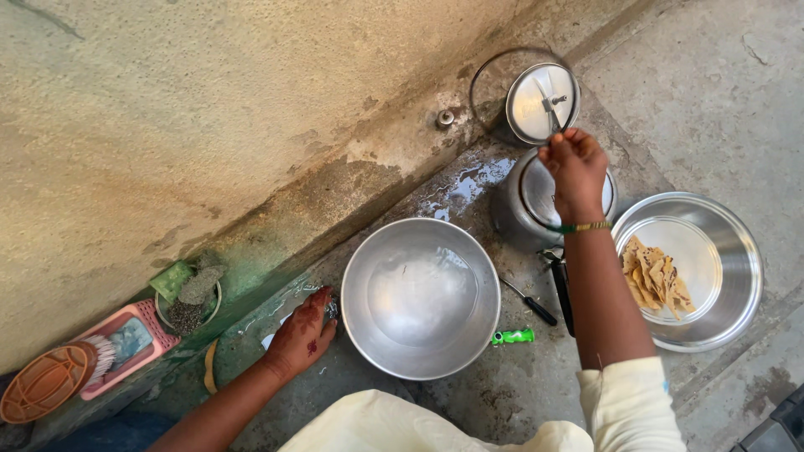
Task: The person disassembles a pressure cooker at an outdoor washing spot, removing the rubber gasket and small lid parts, and scrubs the gasket by hand. They wash the parts in a large metal basin of water using a toothbrush, then reassemble the cooker by seating the gasket on the lid and closing it onto the pot.
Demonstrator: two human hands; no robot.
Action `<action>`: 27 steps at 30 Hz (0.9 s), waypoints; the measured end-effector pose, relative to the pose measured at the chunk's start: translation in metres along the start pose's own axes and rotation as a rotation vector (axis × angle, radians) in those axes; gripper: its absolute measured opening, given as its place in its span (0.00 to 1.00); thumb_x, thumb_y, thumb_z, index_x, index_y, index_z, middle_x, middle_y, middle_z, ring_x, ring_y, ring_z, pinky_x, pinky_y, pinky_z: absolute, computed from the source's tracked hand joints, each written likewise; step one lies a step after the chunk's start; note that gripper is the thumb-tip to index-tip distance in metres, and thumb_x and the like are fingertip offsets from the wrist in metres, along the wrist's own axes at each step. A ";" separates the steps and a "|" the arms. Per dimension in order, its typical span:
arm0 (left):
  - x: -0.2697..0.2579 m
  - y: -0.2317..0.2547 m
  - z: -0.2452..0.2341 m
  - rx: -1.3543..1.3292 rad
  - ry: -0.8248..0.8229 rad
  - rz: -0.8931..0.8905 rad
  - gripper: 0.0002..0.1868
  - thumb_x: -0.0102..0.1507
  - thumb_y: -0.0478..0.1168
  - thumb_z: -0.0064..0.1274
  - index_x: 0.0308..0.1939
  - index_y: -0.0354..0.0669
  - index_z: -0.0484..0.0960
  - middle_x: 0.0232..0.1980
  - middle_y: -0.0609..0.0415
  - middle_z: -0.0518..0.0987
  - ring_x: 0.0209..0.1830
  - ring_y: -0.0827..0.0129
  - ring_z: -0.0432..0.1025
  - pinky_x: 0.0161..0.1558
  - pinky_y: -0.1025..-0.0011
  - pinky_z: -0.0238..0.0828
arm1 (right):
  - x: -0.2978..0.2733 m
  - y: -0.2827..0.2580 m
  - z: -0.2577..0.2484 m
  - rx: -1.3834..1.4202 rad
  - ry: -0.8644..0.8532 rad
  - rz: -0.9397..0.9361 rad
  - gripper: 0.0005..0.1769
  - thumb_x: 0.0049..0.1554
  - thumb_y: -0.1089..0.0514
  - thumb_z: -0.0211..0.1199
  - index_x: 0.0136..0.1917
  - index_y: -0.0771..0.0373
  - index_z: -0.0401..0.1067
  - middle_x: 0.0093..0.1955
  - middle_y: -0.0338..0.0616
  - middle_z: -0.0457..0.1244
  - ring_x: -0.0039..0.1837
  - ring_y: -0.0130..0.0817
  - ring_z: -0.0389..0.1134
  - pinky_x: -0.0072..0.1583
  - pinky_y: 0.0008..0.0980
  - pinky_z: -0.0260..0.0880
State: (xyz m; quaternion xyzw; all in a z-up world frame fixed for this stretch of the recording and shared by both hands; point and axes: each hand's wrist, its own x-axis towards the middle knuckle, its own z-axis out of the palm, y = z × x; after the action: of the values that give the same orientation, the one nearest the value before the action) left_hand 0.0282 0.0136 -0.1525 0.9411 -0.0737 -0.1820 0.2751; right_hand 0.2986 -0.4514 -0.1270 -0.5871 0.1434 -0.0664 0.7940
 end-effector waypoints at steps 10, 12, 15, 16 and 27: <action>-0.009 0.006 -0.008 -0.051 -0.070 -0.135 0.33 0.63 0.40 0.52 0.70 0.39 0.61 0.61 0.44 0.74 0.60 0.53 0.72 0.62 0.64 0.69 | 0.103 0.034 -0.003 -0.278 0.047 -0.055 0.05 0.63 0.68 0.61 0.52 0.69 0.68 0.45 0.44 0.67 0.43 0.29 0.72 0.45 0.27 0.79; -0.010 0.004 -0.006 -0.077 -0.051 -0.150 0.33 0.63 0.40 0.52 0.70 0.40 0.61 0.60 0.46 0.75 0.58 0.53 0.73 0.60 0.64 0.71 | 0.110 0.041 0.000 -0.275 0.031 -0.053 0.05 0.63 0.68 0.61 0.53 0.69 0.67 0.45 0.44 0.67 0.43 0.29 0.72 0.45 0.27 0.79; -0.010 0.000 -0.002 -0.077 0.023 -0.034 0.32 0.62 0.39 0.54 0.69 0.36 0.62 0.58 0.44 0.77 0.57 0.50 0.73 0.59 0.61 0.70 | 0.117 0.049 0.006 -0.253 -0.004 -0.040 0.06 0.62 0.68 0.62 0.52 0.69 0.67 0.45 0.44 0.67 0.43 0.30 0.73 0.45 0.27 0.80; -0.010 -0.002 -0.001 -0.081 0.016 -0.038 0.32 0.62 0.39 0.54 0.69 0.36 0.62 0.57 0.44 0.77 0.57 0.50 0.73 0.59 0.61 0.70 | 0.118 0.051 0.007 -0.265 -0.004 -0.031 0.06 0.62 0.69 0.62 0.52 0.69 0.67 0.45 0.44 0.67 0.43 0.30 0.73 0.45 0.27 0.80; -0.014 -0.008 -0.003 -0.122 -0.011 -0.102 0.29 0.62 0.38 0.53 0.67 0.40 0.64 0.56 0.44 0.78 0.57 0.48 0.73 0.57 0.59 0.70 | 0.102 0.050 0.031 -0.276 -0.061 0.051 0.04 0.63 0.69 0.62 0.51 0.70 0.68 0.46 0.44 0.67 0.45 0.31 0.73 0.47 0.27 0.79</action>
State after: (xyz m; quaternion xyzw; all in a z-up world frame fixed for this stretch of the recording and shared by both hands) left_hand 0.0163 0.0249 -0.1499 0.9241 -0.0158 -0.2052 0.3220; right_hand 0.4020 -0.4359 -0.1810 -0.6886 0.1419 -0.0080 0.7111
